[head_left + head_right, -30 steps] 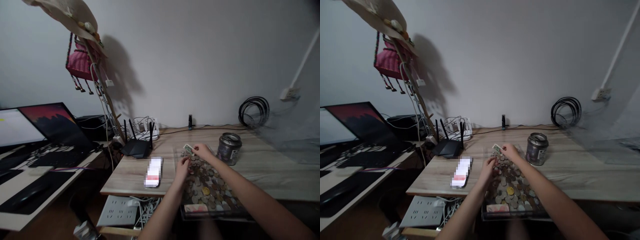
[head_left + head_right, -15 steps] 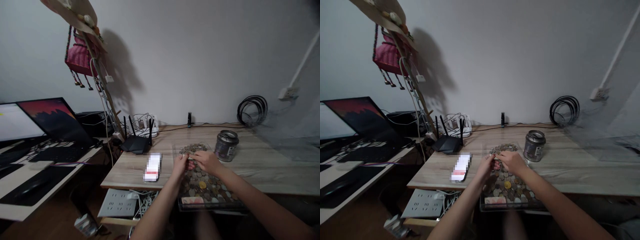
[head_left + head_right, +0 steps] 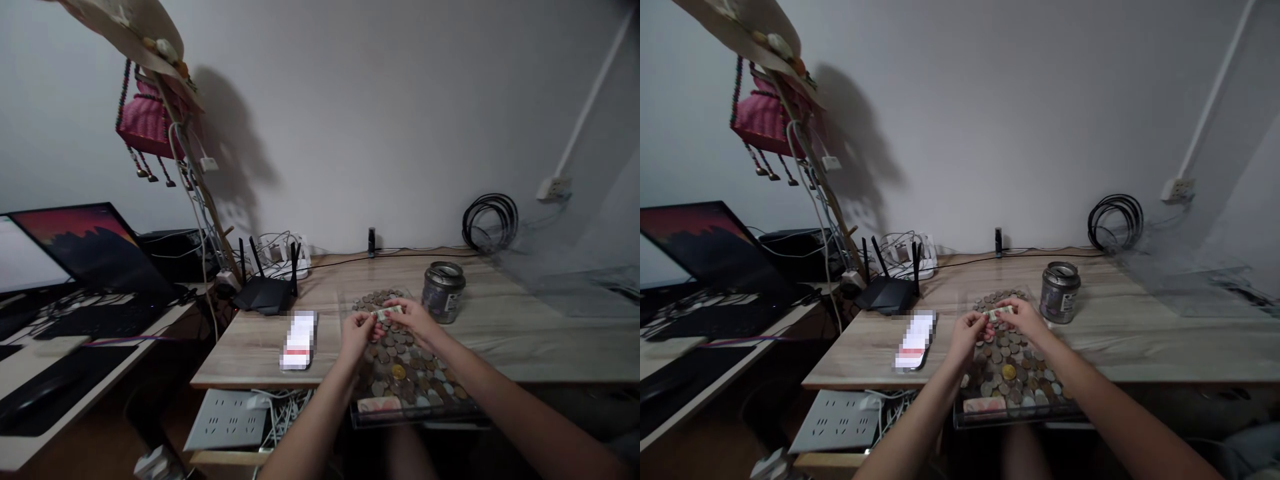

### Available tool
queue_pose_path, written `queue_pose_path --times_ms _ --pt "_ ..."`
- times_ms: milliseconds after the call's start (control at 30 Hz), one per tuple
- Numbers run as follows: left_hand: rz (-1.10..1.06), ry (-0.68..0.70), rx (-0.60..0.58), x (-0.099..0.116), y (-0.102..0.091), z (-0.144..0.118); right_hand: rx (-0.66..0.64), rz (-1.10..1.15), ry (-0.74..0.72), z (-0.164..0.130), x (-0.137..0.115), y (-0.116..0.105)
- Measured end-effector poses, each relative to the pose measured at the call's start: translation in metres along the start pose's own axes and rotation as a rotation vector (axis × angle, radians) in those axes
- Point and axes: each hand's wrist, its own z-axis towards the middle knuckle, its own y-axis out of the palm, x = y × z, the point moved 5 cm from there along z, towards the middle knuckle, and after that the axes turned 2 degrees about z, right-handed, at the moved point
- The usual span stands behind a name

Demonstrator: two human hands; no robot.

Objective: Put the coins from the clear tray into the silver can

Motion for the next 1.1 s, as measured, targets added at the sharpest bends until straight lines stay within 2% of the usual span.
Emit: queue_pose_path --times_ms 100,167,233,333,433,500,600,767,867,1100 --pt "-0.008 -0.013 -0.024 -0.001 0.001 0.0 0.047 -0.02 -0.024 -0.007 0.001 0.011" --pt "0.0 -0.031 -0.037 -0.003 0.001 0.001 0.147 -0.146 -0.139 -0.006 -0.013 0.001" --pt "0.007 -0.045 -0.04 -0.005 0.002 0.002 0.297 -0.28 -0.237 -0.001 -0.037 -0.028" --pt "0.026 -0.058 -0.037 -0.007 0.001 0.003 0.56 -0.535 -0.262 0.014 -0.075 -0.098" --pt "0.051 -0.083 -0.049 -0.007 0.002 0.002 0.556 -0.87 -0.061 0.038 -0.092 -0.154" --pt "0.07 -0.097 -0.075 -0.007 0.004 0.001 0.447 -1.043 0.086 0.051 -0.089 -0.17" --pt "0.1 -0.1 -0.112 -0.007 0.007 -0.001 0.313 -1.253 0.232 0.062 -0.08 -0.171" --pt "0.151 -0.098 -0.123 -0.007 0.007 -0.002 0.337 -1.392 0.393 0.067 -0.077 -0.166" --pt "0.177 -0.099 -0.133 -0.007 0.007 -0.004 0.296 -1.389 0.406 0.068 -0.076 -0.167" --pt "0.183 -0.107 -0.141 -0.005 0.008 -0.005 0.318 -1.415 0.339 0.064 -0.071 -0.171"
